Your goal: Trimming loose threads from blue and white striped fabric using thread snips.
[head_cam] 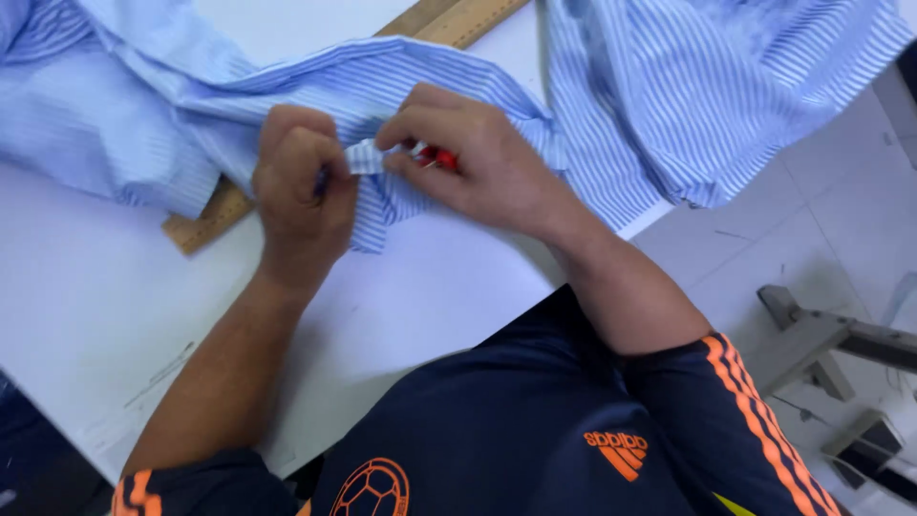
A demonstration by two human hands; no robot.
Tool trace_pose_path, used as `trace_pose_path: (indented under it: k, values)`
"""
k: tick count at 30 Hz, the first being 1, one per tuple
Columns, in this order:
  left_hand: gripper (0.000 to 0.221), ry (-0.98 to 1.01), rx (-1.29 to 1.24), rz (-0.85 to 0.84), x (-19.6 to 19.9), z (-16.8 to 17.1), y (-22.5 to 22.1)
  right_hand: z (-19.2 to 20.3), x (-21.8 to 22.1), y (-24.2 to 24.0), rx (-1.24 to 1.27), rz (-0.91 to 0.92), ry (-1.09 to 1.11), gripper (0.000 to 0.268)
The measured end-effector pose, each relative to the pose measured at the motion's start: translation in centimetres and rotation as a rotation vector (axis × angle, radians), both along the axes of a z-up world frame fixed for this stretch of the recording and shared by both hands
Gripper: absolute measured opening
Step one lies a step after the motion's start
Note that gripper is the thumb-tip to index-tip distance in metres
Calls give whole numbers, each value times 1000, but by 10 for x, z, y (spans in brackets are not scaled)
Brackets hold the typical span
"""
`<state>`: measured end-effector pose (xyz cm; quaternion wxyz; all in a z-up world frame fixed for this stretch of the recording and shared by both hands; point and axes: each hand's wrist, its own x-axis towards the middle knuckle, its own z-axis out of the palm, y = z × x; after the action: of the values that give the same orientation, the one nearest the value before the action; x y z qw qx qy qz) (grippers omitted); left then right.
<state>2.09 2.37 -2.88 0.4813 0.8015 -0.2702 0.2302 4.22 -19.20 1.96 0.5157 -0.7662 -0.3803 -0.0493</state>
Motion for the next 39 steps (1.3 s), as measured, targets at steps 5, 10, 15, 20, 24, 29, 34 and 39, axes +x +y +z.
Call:
trace_pose_path:
  k: [5,10,15,20,24,29,34,39]
  values:
    - [26,-67,1,-59,-3,11,-11,2,-1,-3,-85,19,-21,6]
    - [26,-89,-28,-64,-2,7,-9,5,1,-9,-51,-70,104,15]
    - [36,-8,25,-84,-5,5,-11,-1,7,-23,-57,-156,137,17]
    - [22,-35,66,-93,-7,14,-12,-2,14,-31,-27,-97,135,19]
    - [24,33,30,-143,-9,14,-14,-5,14,-34,-30,-121,163,19]
    - [33,197,-40,-137,-12,0,-14,-9,18,-40,-81,-130,139,16]
    - [23,162,-51,-280,-11,20,-20,3,12,-33,-57,-101,165,16]
    - [14,529,-236,-235,-22,21,-26,19,7,-25,-63,17,197,14]
